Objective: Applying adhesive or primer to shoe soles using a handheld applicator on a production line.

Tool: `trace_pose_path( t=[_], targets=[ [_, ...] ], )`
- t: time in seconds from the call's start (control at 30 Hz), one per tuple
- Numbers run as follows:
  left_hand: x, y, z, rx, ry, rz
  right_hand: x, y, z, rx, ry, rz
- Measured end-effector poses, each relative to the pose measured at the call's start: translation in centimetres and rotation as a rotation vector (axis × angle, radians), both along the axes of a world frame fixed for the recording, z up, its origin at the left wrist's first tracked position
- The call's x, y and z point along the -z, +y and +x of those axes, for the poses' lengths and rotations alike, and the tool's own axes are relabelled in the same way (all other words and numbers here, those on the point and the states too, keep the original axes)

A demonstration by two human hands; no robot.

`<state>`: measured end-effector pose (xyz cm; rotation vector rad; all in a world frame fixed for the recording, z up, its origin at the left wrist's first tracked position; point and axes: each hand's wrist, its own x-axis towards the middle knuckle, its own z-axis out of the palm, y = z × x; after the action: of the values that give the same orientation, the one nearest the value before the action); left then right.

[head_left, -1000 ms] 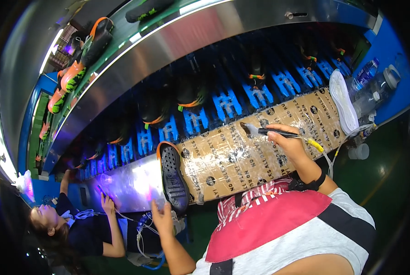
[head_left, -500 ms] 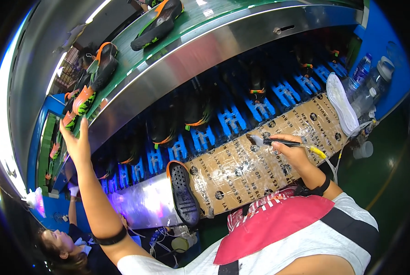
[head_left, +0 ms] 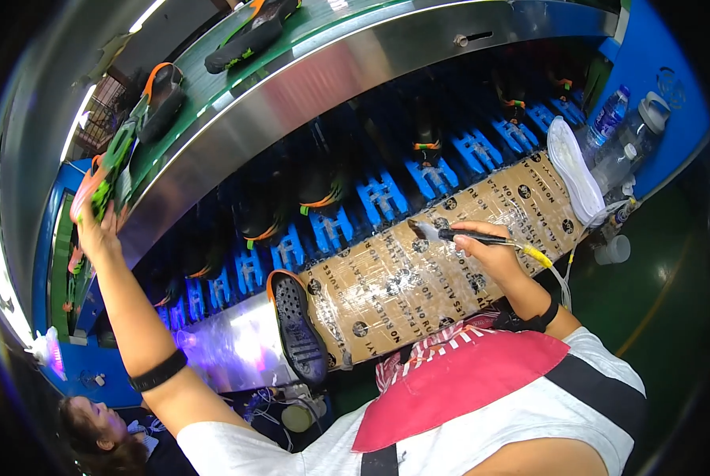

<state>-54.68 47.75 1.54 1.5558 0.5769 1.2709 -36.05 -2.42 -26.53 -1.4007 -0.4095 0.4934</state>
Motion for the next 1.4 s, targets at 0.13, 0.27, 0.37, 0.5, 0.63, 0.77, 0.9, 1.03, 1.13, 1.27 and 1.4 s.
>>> trace_pose_path(
  t=[0.13,0.27,0.37,0.5,0.63,0.77,0.9,1.03,1.13,1.27,1.4],
  targets=[
    [0.9,-5.7,-6.3,0.060,-0.240,0.006,0.1,-0.3,0.2,-0.009,0.023,-0.014],
    [3.5,-11.7,-13.7,0.062,-0.560,-0.073,0.3,-0.4,0.4,-0.048,0.043,0.030],
    [7.4,-16.2,-17.7,-0.040,-0.607,0.003,0.4,-0.5,0.5,-0.057,0.060,0.026],
    [13.9,-19.8,-20.1,-0.108,-0.405,-0.163,0.2,-0.8,0.7,-0.062,0.054,0.083],
    [21.6,-19.7,-20.6,-0.346,-0.062,0.232,-0.2,-1.2,0.5,-0.036,0.033,0.046],
    [28.8,-17.8,-22.0,-0.501,0.057,0.195,-0.4,-1.6,0.5,-0.028,0.017,0.044],
    [33.7,-17.0,-23.9,-0.746,0.427,-0.060,-0.3,-2.2,0.6,-0.015,0.045,0.028],
    [33.5,-18.5,-24.1,-0.864,0.674,-0.052,0.0,-2.4,0.7,-0.004,0.065,0.013],
    [32.2,-21.2,-22.4,-0.810,0.616,-0.081,0.4,-2.1,0.7,-0.029,0.065,0.008],
    [31.6,-25.1,-20.2,-0.782,0.621,0.033,0.7,-1.2,0.5,-0.033,0.045,0.037],
    [33.3,-28.4,-19.3,-0.713,0.536,0.061,1.0,-0.8,0.5,-0.043,0.068,0.020]
  ],
)
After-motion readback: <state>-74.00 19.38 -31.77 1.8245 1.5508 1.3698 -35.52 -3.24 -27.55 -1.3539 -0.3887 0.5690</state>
